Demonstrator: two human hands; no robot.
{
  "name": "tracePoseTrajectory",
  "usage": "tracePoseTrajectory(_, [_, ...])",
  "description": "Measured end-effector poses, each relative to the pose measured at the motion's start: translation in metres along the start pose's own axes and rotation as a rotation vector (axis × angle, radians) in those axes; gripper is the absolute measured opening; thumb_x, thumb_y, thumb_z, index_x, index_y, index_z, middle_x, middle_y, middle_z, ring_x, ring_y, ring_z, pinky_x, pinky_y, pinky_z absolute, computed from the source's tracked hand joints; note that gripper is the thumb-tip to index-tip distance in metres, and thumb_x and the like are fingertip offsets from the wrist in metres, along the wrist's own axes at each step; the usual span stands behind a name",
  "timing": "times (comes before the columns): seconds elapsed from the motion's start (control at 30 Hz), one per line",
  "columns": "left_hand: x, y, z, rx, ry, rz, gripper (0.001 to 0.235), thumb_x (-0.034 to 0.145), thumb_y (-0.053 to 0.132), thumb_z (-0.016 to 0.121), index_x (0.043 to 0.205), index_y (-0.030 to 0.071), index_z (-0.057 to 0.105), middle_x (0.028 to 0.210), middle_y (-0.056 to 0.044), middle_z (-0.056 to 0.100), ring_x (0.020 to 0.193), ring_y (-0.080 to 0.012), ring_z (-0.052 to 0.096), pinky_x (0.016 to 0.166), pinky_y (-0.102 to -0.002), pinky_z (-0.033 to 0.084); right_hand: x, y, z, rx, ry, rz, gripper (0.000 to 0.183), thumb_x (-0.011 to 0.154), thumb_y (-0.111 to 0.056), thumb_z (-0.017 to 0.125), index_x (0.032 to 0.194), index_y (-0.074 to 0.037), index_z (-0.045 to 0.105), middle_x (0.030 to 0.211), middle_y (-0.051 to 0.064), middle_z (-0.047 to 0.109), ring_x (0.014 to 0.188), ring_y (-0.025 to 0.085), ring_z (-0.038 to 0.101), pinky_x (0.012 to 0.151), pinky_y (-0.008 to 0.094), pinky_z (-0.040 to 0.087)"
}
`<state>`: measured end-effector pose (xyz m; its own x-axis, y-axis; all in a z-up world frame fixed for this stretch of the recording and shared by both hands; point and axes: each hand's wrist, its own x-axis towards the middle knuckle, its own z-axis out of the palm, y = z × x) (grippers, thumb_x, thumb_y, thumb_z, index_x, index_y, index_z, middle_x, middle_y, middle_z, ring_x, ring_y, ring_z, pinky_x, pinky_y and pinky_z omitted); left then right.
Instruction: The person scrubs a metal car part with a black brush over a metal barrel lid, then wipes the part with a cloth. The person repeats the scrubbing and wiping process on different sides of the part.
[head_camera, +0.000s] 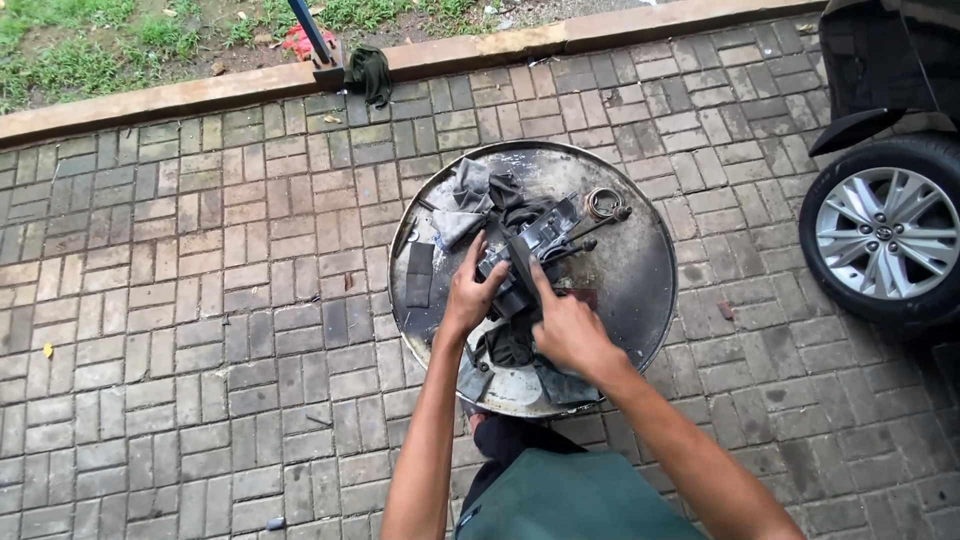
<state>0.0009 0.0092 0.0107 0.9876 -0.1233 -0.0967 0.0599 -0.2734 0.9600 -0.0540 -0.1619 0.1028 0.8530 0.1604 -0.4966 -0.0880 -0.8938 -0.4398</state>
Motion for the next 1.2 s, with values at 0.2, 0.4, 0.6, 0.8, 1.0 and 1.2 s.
tracePoseTrajectory(0.2, [-0.004, -0.005, 0.001, -0.022, 0.015, 0.002, 0.088, 0.089, 0.056, 0.063, 0.159, 0.012, 0.034, 0.148, -0.030, 0.050, 0.138, -0.0466, 0.046, 0.116, -0.060, 0.032, -0.008, -0.014, -0.008, -0.032, -0.018, 0.011, 0.091, 0.089, -0.013, 0.052, 0.166, -0.026, 0.006, 0.103, 0.034, 0.070, 0.099, 0.055, 0.069, 0.083, 0.064, 0.055])
tracePoseTrajectory(0.4, [-0.004, -0.001, 0.001, -0.028, 0.022, 0.003, 0.089, 0.087, 0.057, 0.064, 0.158, 0.012, 0.035, 0.147, -0.030, 0.051, 0.137, -0.0466, 0.047, 0.115, -0.059, 0.032, -0.064, -0.006, -0.006, 0.034, -0.066, 0.062, 0.090, 0.088, -0.008, 0.052, 0.166, -0.022, 0.007, 0.101, 0.035, 0.071, 0.096, 0.053, 0.072, 0.082, 0.061, 0.059])
tracePoseTrajectory(0.6, [-0.001, -0.006, 0.001, 0.005, 0.010, 0.008, 0.090, 0.087, 0.059, 0.063, 0.159, 0.012, 0.034, 0.147, -0.030, 0.051, 0.137, -0.0462, 0.048, 0.115, -0.059, 0.033, 0.011, 0.003, 0.004, -0.054, 0.013, -0.022, 0.090, 0.089, -0.012, 0.052, 0.166, -0.026, 0.007, 0.098, 0.033, 0.071, 0.094, 0.055, 0.070, 0.079, 0.063, 0.056])
tracePoseTrajectory(0.8, [-0.003, -0.004, -0.001, 0.007, 0.021, 0.016, 0.092, 0.087, 0.061, 0.062, 0.159, 0.012, 0.033, 0.147, -0.031, 0.050, 0.136, -0.0476, 0.048, 0.114, -0.060, 0.033, -0.023, 0.001, 0.001, -0.094, -0.015, -0.023, 0.091, 0.088, -0.016, 0.054, 0.165, -0.028, 0.007, 0.100, 0.031, 0.072, 0.096, 0.052, 0.072, 0.080, 0.062, 0.057])
tracePoseTrajectory(1.0, [-0.005, -0.005, 0.001, 0.007, 0.026, 0.010, 0.091, 0.087, 0.061, 0.062, 0.159, 0.013, 0.034, 0.146, -0.030, 0.052, 0.135, -0.0474, 0.049, 0.113, -0.061, 0.034, -0.046, 0.002, -0.002, -0.041, -0.054, -0.013, 0.091, 0.087, -0.015, 0.054, 0.165, -0.023, 0.008, 0.100, 0.034, 0.070, 0.094, 0.056, 0.071, 0.076, 0.065, 0.055])
tracePoseTrajectory(1.2, [-0.004, 0.003, 0.005, 0.011, 0.026, 0.012, 0.089, 0.087, 0.061, 0.062, 0.159, 0.015, 0.034, 0.146, -0.027, 0.053, 0.135, -0.0449, 0.050, 0.114, -0.058, 0.035, 0.026, 0.005, 0.000, -0.102, 0.062, -0.085, 0.089, 0.089, -0.015, 0.055, 0.165, -0.023, 0.010, 0.097, 0.031, 0.071, 0.094, 0.055, 0.070, 0.079, 0.063, 0.056])
